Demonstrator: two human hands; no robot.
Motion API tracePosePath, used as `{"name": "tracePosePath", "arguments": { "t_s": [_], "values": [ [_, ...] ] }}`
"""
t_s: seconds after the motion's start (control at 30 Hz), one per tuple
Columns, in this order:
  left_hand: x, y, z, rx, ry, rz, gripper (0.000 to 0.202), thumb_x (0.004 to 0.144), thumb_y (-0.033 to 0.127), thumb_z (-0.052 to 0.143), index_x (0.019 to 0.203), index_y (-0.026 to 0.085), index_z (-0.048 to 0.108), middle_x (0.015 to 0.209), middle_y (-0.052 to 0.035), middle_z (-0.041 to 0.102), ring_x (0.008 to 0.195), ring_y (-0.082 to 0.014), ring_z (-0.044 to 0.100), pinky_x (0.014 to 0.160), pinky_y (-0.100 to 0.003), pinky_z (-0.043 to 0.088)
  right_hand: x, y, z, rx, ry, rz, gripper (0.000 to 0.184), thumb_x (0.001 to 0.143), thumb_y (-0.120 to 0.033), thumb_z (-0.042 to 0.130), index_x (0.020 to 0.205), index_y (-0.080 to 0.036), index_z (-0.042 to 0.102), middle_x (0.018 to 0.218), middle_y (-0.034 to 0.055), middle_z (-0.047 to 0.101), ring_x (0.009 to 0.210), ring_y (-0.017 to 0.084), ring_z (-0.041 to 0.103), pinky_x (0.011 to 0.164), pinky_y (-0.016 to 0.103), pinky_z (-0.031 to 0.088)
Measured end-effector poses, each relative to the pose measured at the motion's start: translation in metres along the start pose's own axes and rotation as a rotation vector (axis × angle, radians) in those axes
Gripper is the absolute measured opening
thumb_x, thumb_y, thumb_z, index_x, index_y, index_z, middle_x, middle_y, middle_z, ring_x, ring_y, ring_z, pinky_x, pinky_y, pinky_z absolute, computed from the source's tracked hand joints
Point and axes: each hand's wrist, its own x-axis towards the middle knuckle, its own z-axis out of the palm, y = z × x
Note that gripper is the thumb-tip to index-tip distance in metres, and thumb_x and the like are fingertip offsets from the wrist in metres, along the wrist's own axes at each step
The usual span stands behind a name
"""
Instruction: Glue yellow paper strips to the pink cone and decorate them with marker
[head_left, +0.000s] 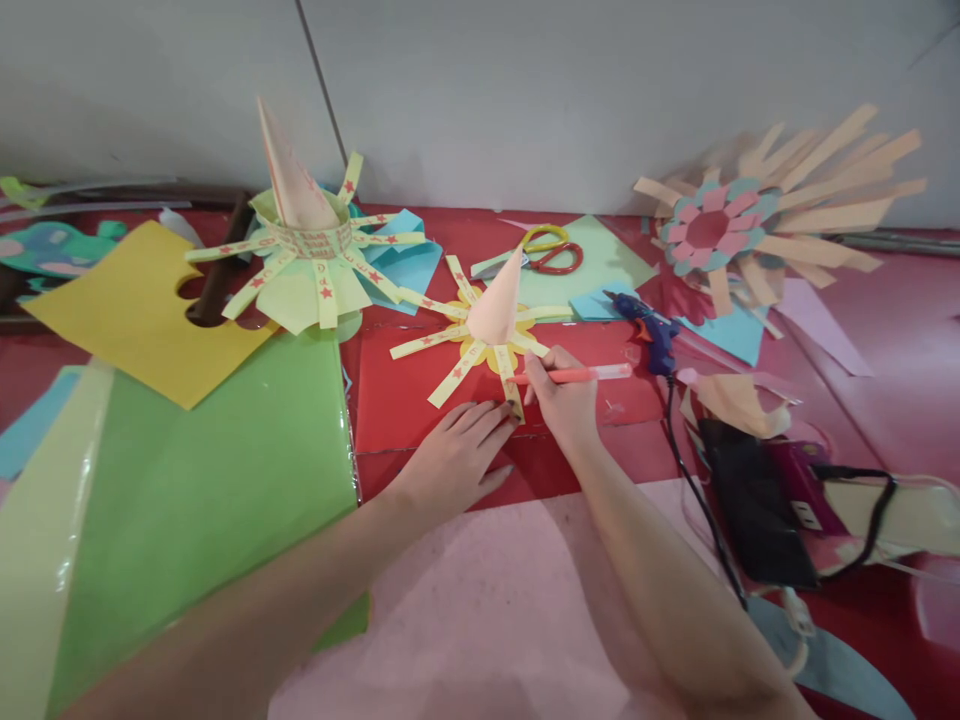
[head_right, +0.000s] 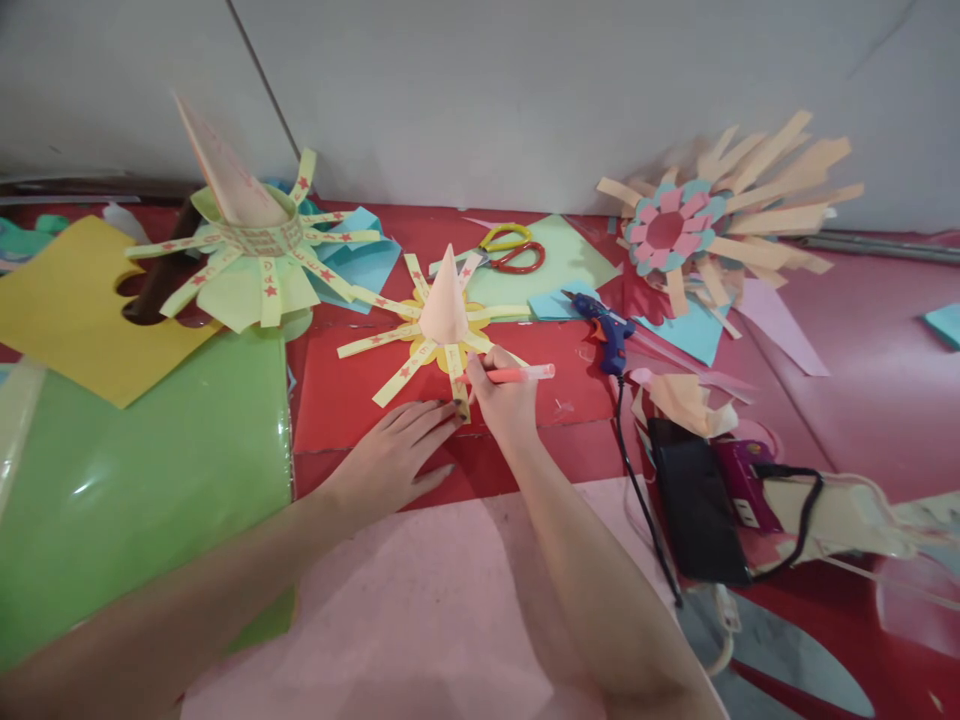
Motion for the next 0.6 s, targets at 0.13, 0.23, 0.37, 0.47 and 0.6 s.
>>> {"name": "tracePosePath", "arguments": {
  "t_s": [0.13,0.23,0.37,0.47,0.6],
  "values": [
    [0.0008,0.0002,-0.0011,0.007,-0.004,0.002,0.043,0.090,0.035,0.049,0.124,0.009,0.052,0.126,-0.0123,0.057,0.121,-0.0247,0.048,0.104,-0.039,0.037,0.0003,0.0003,0.0001,0.012,-0.004,-0.012,0.038,0.084,-0.032,0.054,0.052,-0.021,0.038,0.038,-0.0080,0.045,0.039,0.007,0.044,0.052,0.021,0.038],
    [0.0017,0.0000,-0.0007,0.003,-0.008,0.003,0.043,0.090,0.036,0.048,0.124,0.009,0.051,0.127,-0.0129,0.056,0.122,-0.0247,0.048,0.104,-0.040,0.036,0.0001,-0.0009,0.0002,0.023,-0.012,-0.011,0.038,0.084,-0.033,0.053,0.052,-0.021,0.037,0.038,-0.0078,0.045,0.040,0.007,0.044,0.053,0.021,0.038],
    [0.0016,-0.0001,0.0001,0.002,-0.001,0.001,0.043,0.090,0.036,0.049,0.124,0.009,0.052,0.127,-0.0133,0.056,0.122,-0.0243,0.048,0.104,-0.039,0.037,0.0000,-0.0017,0.0004,0.012,-0.011,-0.009,0.037,0.083,-0.032,0.053,0.052,-0.021,0.036,0.037,-0.0084,0.042,0.039,0.007,0.043,0.052,0.021,0.037],
    [0.0010,0.0000,-0.0001,0.007,0.001,0.002,0.044,0.090,0.036,0.049,0.124,0.009,0.052,0.127,-0.0127,0.056,0.121,-0.0245,0.048,0.104,-0.039,0.037,0.0002,-0.0010,0.0001,-0.012,0.000,-0.010,0.036,0.083,-0.029,0.050,0.053,-0.021,0.033,0.039,-0.0091,0.037,0.040,0.007,0.039,0.051,0.021,0.035],
    [0.0010,0.0002,-0.0011,0.015,0.000,0.000,0.044,0.090,0.036,0.049,0.124,0.009,0.051,0.128,-0.0113,0.056,0.121,-0.0242,0.048,0.104,-0.039,0.037,0.0012,0.0009,0.0000,-0.050,0.067,-0.010,0.034,0.077,-0.022,0.048,0.052,-0.021,0.025,0.046,-0.0085,0.028,0.045,0.006,0.032,0.049,0.020,0.030]
  ]
}}
